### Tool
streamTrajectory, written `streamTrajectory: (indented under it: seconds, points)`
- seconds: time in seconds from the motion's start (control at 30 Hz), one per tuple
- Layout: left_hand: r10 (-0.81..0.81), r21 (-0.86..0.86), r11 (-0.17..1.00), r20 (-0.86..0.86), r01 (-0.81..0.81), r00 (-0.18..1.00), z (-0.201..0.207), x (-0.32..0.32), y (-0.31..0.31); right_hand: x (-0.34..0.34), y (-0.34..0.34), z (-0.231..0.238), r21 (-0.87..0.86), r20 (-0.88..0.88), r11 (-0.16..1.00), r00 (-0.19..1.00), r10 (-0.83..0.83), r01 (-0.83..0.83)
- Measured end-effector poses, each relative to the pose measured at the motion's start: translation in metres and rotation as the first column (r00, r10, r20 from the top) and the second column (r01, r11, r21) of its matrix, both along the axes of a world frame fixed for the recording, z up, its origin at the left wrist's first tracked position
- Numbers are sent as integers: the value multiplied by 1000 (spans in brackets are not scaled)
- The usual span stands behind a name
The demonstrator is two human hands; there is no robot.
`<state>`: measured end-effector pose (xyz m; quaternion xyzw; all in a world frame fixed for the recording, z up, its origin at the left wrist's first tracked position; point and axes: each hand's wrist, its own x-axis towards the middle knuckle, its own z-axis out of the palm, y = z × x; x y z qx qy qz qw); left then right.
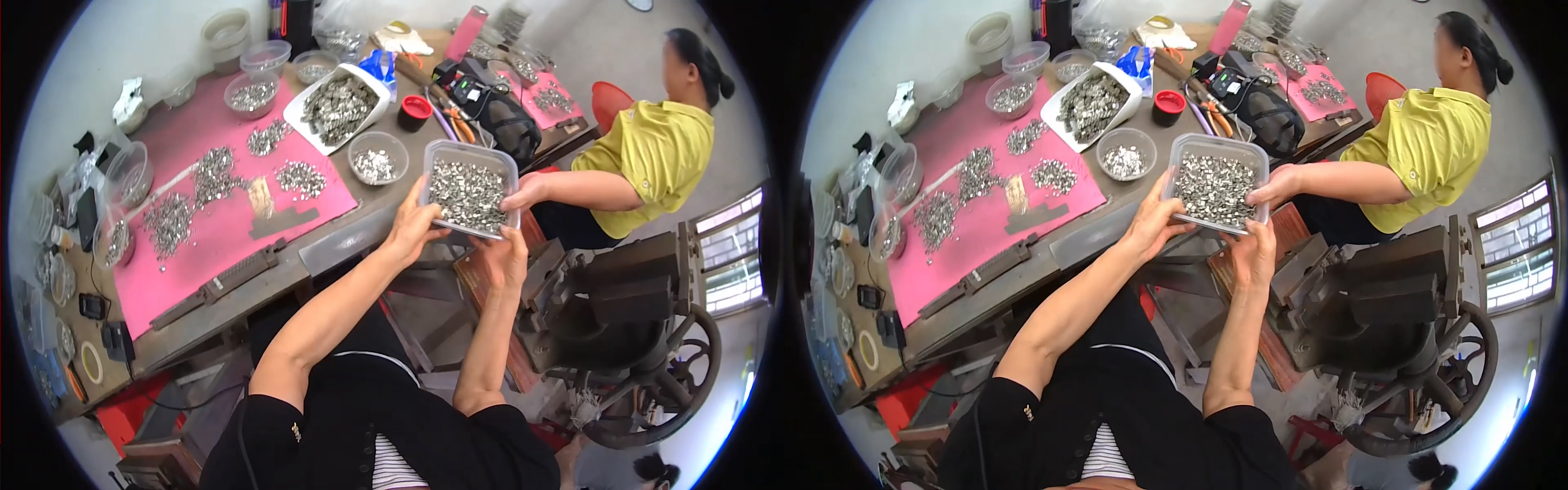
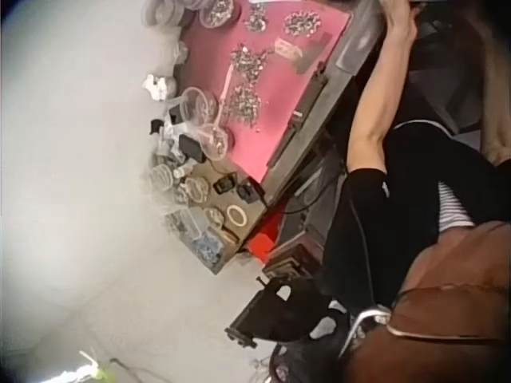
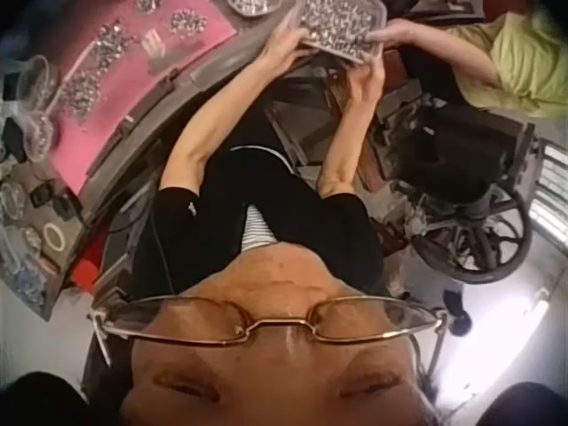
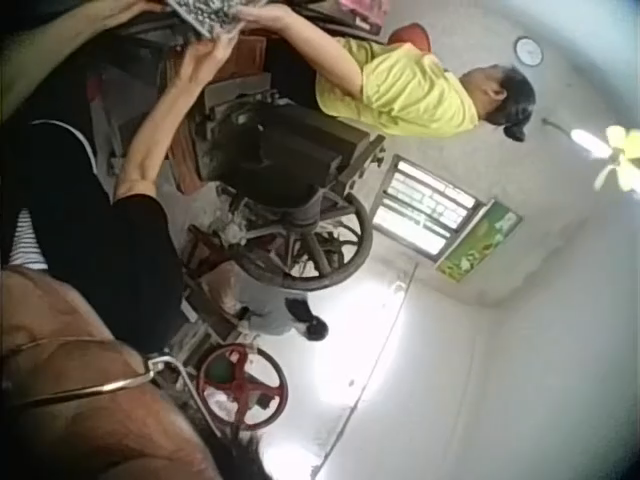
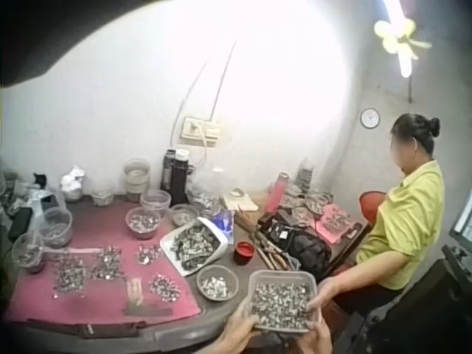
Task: Sorting and inserting small metal components into a metal fixture at a workbench.
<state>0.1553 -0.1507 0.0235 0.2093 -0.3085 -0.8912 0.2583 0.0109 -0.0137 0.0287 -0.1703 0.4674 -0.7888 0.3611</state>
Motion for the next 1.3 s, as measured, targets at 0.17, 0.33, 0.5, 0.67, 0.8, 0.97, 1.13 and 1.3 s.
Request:
streamTrajectory:
  seconds: [0.17, 0.33, 0.5, 0.67, 0.8, 0.97, 1.13, 1.3]
  points:
    - [107, -128, 985, -80, -117, 991, 20, 28, 12, 18, 0, 1, -97, 22, 991, 995, 97, -94]
    - [204, -485, 842, -120, -237, 971, 17, 47, 28, 55, 24, -3, -141, 121, 986, 986, 111, -93]
    - [214, -476, 843, -131, -250, 968, 26, 98, 37, 95, 27, 17, -87, 32, 989, 992, 125, -122]
    - [414, -388, 797, -207, -463, 887, 40, 158, 13, 130, -36, 34, -112, -77, 931, 938, 339, -346]
    - [588, -374, 680, -234, -630, 774, 49, 208, -42, 171, -127, 51, -131, -134, 800, 810, 570, -585]
    - [785, -347, 524, -159, -778, 599, 48, 265, -131, 221, -253, 46, -175, -28, 632, 646, 763, -755]
    - [872, -267, 416, -152, -869, 464, 38, 304, -207, 273, -360, 29, -132, 19, 558, 561, 828, -819]
    - [914, -244, 377, -59, -894, 401, 13, 320, -259, 309, -410, 15, -21, 96, 673, 669, 737, -739]
